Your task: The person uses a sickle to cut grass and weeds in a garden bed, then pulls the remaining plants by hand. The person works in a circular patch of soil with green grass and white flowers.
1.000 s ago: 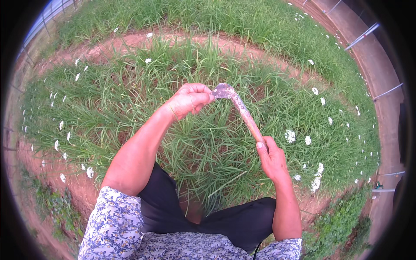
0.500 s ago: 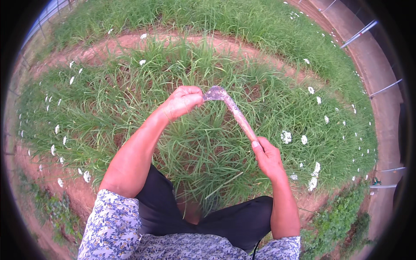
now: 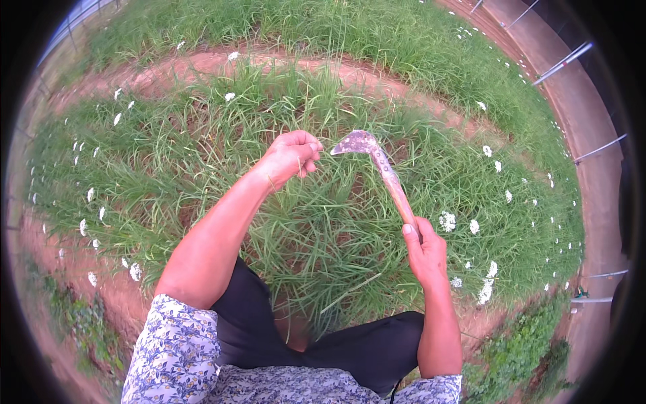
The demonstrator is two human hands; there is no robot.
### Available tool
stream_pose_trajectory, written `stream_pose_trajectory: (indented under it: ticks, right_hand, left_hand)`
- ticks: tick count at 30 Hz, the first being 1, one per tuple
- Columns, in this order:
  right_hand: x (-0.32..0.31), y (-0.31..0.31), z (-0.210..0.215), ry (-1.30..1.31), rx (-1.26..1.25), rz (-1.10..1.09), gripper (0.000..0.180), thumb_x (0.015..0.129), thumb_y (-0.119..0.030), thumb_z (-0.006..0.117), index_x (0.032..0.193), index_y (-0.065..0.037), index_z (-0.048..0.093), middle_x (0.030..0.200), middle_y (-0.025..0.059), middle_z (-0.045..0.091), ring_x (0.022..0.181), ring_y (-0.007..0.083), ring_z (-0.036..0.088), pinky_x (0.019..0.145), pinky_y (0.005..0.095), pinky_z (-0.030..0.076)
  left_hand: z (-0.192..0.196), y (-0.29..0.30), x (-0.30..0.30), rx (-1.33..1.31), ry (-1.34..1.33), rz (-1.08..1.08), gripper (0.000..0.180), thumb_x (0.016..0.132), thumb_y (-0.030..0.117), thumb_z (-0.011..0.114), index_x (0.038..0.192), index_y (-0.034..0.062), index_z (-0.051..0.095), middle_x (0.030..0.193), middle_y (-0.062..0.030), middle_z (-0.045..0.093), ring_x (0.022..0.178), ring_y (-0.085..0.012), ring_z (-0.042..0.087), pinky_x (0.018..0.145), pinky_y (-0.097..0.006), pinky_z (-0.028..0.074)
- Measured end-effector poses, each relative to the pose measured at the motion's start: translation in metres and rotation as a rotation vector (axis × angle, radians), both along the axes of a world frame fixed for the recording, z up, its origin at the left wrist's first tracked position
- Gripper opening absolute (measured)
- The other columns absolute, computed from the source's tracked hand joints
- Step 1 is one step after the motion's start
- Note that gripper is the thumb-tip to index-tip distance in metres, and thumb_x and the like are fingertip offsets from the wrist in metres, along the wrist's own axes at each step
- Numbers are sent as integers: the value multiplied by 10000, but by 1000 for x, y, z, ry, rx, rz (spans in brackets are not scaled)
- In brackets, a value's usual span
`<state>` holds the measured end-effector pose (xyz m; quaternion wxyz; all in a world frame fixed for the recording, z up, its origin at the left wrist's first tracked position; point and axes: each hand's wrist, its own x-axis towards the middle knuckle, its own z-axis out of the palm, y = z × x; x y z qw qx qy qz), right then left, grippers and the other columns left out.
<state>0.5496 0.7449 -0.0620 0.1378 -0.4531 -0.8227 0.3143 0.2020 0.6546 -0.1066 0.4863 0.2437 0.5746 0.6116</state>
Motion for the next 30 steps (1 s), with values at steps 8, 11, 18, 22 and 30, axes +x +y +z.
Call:
stream_pose_trajectory:
  ticks: [8, 11, 18, 22, 30]
  right_hand:
    - [-2, -5, 7, -53, 107, 79, 313, 1011, -362, 643, 1175, -96, 663, 775, 123, 646, 697, 295, 636, 657, 405, 501]
    - [-4, -7, 7, -64, 145, 93, 318, 1007, -367, 645, 1180, -100, 666, 810, 145, 665, 737, 339, 661, 672, 431, 511]
    - [-2, -4, 5, -117, 202, 108, 339, 996, -371, 651, 1208, -106, 659, 855, 158, 686, 787, 371, 679, 700, 463, 524]
    - [-2, -6, 4, -83, 283, 141, 348, 995, -377, 648, 1220, -112, 656, 880, 164, 695, 807, 377, 683, 718, 472, 529]
    - [1, -2, 6, -149, 184, 73, 328, 983, -345, 668, 1168, -75, 649, 876, 167, 689, 811, 390, 678, 724, 476, 522]
  left_hand:
    - [2, 9, 19, -75, 240, -76, 257, 902, 318, 786, 889, 93, 663, 735, 42, 575, 636, -58, 494, 539, -252, 384]
    - [-1, 10, 22, -89, 227, -54, 157, 878, 209, 748, 848, 86, 656, 710, 43, 566, 633, -57, 489, 540, -260, 379]
    - [-5, 13, 24, -126, 223, -27, 88, 857, 172, 699, 842, 96, 657, 706, 43, 568, 627, -65, 521, 526, -255, 388]
    - [7, 14, 29, -189, 227, 3, 113, 850, 184, 675, 855, 72, 689, 696, 12, 576, 636, -92, 513, 563, -293, 401]
    - [-23, 13, 17, -264, 228, 95, 117, 882, 174, 675, 922, 69, 709, 750, 2, 630, 638, -109, 559, 555, -305, 442]
